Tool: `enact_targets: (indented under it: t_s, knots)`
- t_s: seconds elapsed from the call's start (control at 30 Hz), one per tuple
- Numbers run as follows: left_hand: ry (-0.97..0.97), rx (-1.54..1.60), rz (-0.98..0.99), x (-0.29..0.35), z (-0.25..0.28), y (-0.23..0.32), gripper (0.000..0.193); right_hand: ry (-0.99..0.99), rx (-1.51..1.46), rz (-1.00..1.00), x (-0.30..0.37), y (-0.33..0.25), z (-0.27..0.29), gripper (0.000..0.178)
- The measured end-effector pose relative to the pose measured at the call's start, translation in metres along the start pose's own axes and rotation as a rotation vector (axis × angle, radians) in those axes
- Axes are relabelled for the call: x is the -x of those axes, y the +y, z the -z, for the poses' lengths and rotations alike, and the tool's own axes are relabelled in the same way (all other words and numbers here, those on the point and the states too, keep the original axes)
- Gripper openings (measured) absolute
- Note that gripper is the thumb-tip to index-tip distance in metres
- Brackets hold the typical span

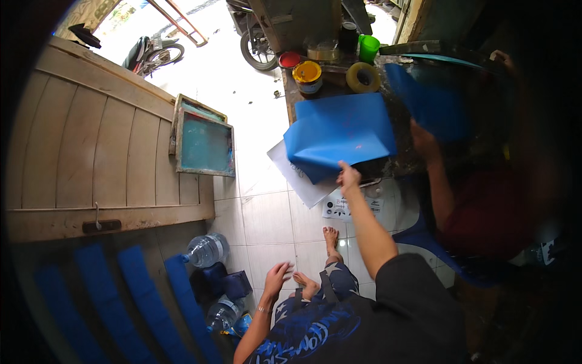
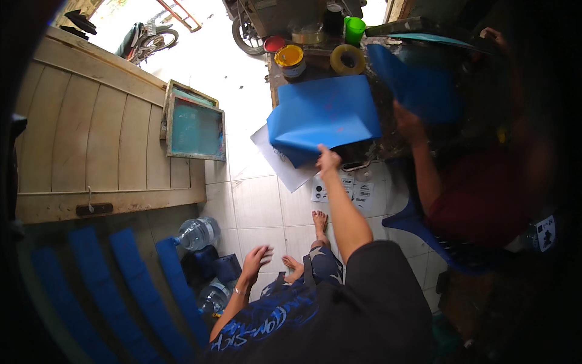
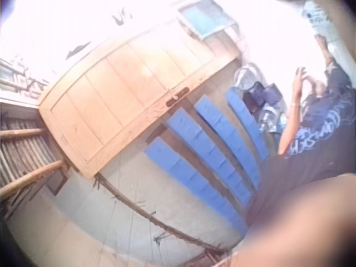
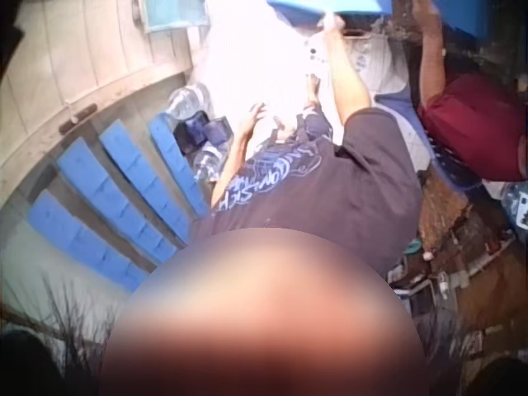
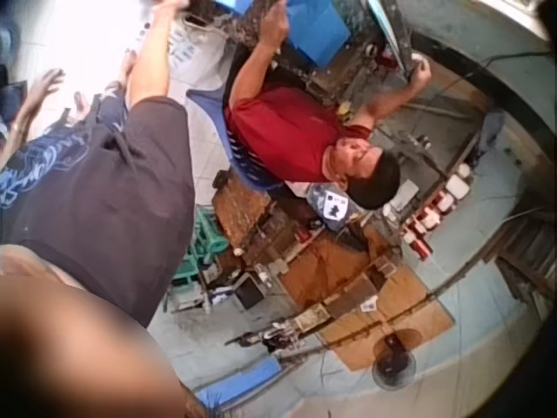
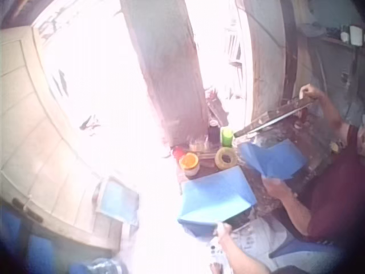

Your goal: The person repeatedly picks up blue rectangular sign pieces from a table and places them on a high horizontal bamboo beam near the ceiling. The person handles the signs one at a time, walking back and forth between the table and the beam to stack them along the beam.

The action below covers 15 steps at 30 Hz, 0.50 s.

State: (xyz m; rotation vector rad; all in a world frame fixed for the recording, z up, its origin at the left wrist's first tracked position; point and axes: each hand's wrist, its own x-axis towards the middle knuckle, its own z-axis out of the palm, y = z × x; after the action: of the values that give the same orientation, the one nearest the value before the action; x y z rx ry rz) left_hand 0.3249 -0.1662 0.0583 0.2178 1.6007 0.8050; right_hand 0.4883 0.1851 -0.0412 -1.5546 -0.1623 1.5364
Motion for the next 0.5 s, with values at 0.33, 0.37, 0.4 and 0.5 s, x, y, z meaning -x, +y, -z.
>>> enact_targets:
  t_s: [0.33, 0.37, 0.4, 0.5]
  knots:
    - [-0.505, 0.677, -0.186, -0.088, -0.055, 0.123, 0.046, -0.342, 0.033, -0.211, 0.222, 0.052, -0.035, 0.017]
    - [-0.705, 0.755, -0.150, -0.092, -0.039, 0.126, 0.042, -0.279, 0.043, -0.211, 0.229, 0.060, -0.037, 0.016]
    - [-0.942, 0.831, -0.136, -0.093, -0.026, 0.128, 0.040, -0.332, -0.012, -0.216, 0.234, 0.068, -0.042, 0.016]
    - [-0.062, 0.439, -0.132, -0.088, -0.013, 0.124, 0.032, -0.305, -0.118, -0.282, 0.251, 0.091, -0.051, 0.013]
